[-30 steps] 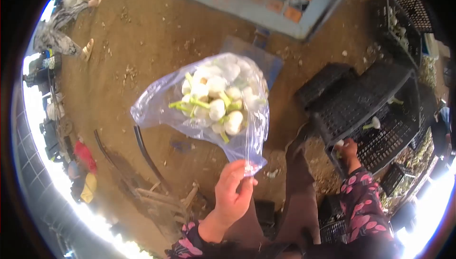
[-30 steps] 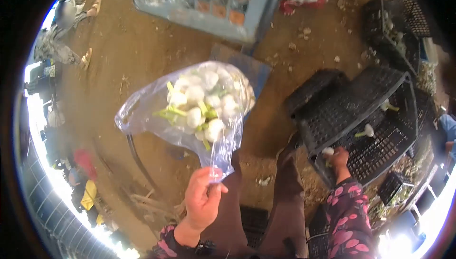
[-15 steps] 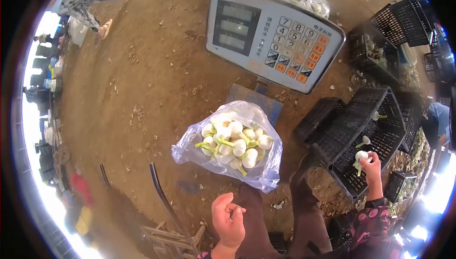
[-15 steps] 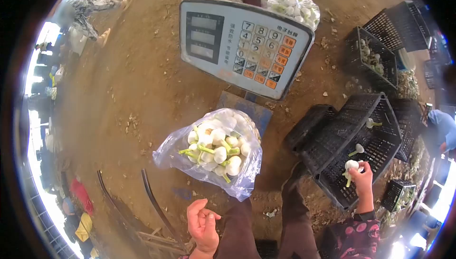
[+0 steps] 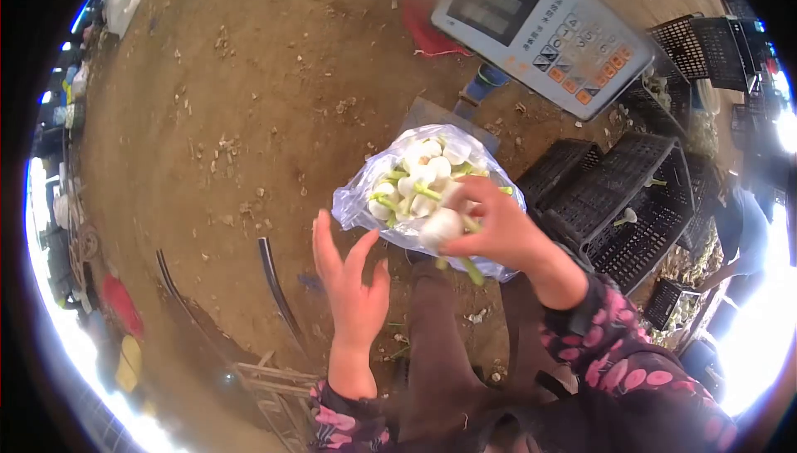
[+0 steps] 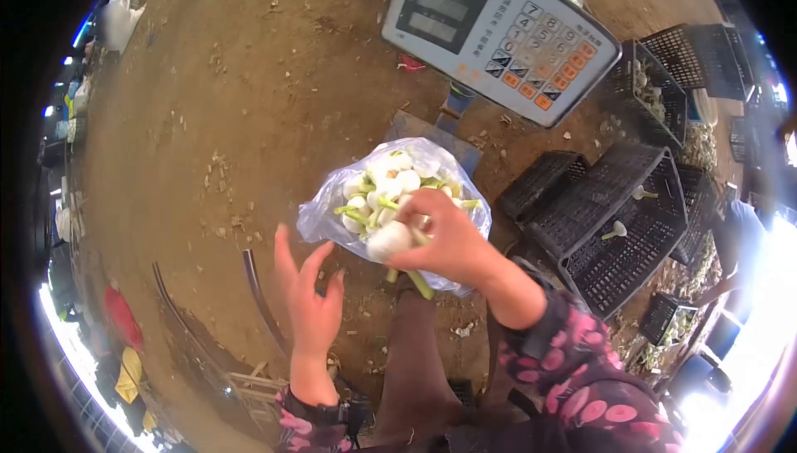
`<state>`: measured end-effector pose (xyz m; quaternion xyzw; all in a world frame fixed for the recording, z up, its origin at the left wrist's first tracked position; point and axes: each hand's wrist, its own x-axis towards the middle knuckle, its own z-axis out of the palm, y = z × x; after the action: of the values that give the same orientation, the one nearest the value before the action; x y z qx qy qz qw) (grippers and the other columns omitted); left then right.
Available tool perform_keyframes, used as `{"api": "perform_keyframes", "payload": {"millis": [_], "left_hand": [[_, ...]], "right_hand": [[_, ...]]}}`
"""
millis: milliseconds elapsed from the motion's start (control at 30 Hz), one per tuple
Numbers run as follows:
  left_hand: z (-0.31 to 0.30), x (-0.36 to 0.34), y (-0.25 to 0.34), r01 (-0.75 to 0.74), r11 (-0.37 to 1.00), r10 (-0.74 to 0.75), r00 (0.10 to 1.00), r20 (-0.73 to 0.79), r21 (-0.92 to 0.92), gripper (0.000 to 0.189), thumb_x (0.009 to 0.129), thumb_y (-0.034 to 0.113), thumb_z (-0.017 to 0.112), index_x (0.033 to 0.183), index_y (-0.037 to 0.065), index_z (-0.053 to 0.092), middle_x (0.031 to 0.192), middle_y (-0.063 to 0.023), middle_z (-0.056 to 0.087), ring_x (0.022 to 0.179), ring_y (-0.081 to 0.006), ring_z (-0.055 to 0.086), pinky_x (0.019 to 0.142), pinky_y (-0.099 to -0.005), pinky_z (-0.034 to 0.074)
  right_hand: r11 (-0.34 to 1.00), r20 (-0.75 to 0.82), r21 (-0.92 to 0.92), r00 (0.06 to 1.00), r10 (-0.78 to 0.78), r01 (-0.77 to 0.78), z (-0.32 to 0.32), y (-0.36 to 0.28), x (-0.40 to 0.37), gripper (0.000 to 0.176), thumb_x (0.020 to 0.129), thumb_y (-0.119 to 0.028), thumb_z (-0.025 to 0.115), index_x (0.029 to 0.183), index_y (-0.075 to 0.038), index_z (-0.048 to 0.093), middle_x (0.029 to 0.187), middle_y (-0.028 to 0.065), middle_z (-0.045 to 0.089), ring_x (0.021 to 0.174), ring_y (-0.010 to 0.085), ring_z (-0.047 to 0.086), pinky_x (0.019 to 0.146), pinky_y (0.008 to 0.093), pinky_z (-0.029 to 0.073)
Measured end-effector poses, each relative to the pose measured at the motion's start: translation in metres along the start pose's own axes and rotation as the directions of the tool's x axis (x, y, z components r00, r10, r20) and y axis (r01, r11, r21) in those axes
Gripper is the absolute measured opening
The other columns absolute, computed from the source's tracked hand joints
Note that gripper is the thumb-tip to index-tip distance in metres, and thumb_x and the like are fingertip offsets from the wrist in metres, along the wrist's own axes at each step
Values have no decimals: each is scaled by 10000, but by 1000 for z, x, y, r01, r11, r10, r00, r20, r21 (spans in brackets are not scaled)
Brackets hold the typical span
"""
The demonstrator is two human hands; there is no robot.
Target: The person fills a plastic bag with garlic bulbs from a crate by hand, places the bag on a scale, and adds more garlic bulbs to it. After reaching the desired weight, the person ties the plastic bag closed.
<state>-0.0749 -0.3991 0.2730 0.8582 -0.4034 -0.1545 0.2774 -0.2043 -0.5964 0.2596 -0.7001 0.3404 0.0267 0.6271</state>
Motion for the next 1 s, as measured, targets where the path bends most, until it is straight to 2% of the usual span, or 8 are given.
{"api": "perform_keyframes", "payload": {"millis": [333, 533, 667, 733, 800, 867, 933, 1000], "left_hand": [[27, 37, 3, 222, 712, -233, 970, 74, -667, 373, 851, -77, 511, 1215, -20, 569, 1290, -140, 526, 1240, -249, 481, 1076, -383, 336], [36, 30, -7, 142, 607, -226, 974, 1, -782, 373, 897, -8, 478, 1264, -65, 513, 1339, -179, 498, 1263, -286, 466, 1086, -406, 328], [39, 24, 7, 190, 752, -199, 978, 59, -632, 405, 910, 31, 474, 1302, -73, 476, 1376, -203, 473, 1294, -304, 436, 1109, -419, 294], [41, 25, 9, 218, 862, -208, 975, 74, -457, 422, 908, 13, 395, 1317, -84, 430, 1379, -203, 469, 1307, -298, 419, 1145, -430, 228], [54, 28, 2, 83, 842, -132, 990, -54, -532, 351, 927, 66, 455, 1243, -67, 533, 1326, -210, 507, 1286, -311, 441, 1114, -422, 287], [49, 35, 34, -54, 975, 10, 979, -205, -214, 233, 903, 142, 556, 928, -84, 607, 945, -237, 623, 902, -353, 584, 834, -446, 447], [46, 33, 9, -22, 999, 27, 986, -165, 35, 243, 900, 132, 518, 943, -91, 604, 958, -238, 623, 901, -368, 581, 839, -449, 447], [46, 47, -54, -783, 621, 775, 618, -132, -19, 260, 892, 133, 513, 984, -98, 590, 982, -243, 616, 918, -362, 581, 842, -442, 448]], "right_hand": [[779, -316, -627, 913, -259, 4, 87, 39, 90, 363, 717, -105, 631, 1075, -51, 635, 1418, 265, 378, 1104, 474, 528, 781, 474, 548], [764, -236, -583, 957, 167, -277, 55, 34, 67, 735, 749, -474, 726, 1359, -142, 486, 1497, 298, 227, 1075, 454, 565, 849, 456, 499], [898, -289, -31, 856, -429, 439, -18, 65, -16, 408, 746, -204, 750, 1111, -57, 642, 1130, 198, 619, 880, 315, 642, 763, 376, 524], [937, -395, -342, 896, -204, 63, -93, 77, -70, 212, 761, -170, 706, 932, -51, 671, 848, 140, 667, 812, 274, 659, 732, 380, 525], [967, -881, -235, 443, -169, -98, -148, 146, -95, 138, 779, -113, 678, 892, -34, 663, 821, 121, 661, 747, 246, 650, 684, 323, 521], [923, -979, 115, 117, 169, -368, -208, 256, -123, 279, 802, -152, 661, 1044, -16, 640, 962, 161, 661, 892, 283, 648, 802, 366, 516], [648, -939, 215, 27, 342, -731, -253, 363, -152, 634, 767, -383, 713, 1243, -14, 518, 1224, 254, 538, 1191, 378, 488, 999, 444, 412], [571, -947, 231, -47, 317, -788, -268, 417, -154, 691, 760, -405, 734, 1277, -14, 494, 1349, 275, 406, 1201, 397, 469, 1031, 422, 406]]}}
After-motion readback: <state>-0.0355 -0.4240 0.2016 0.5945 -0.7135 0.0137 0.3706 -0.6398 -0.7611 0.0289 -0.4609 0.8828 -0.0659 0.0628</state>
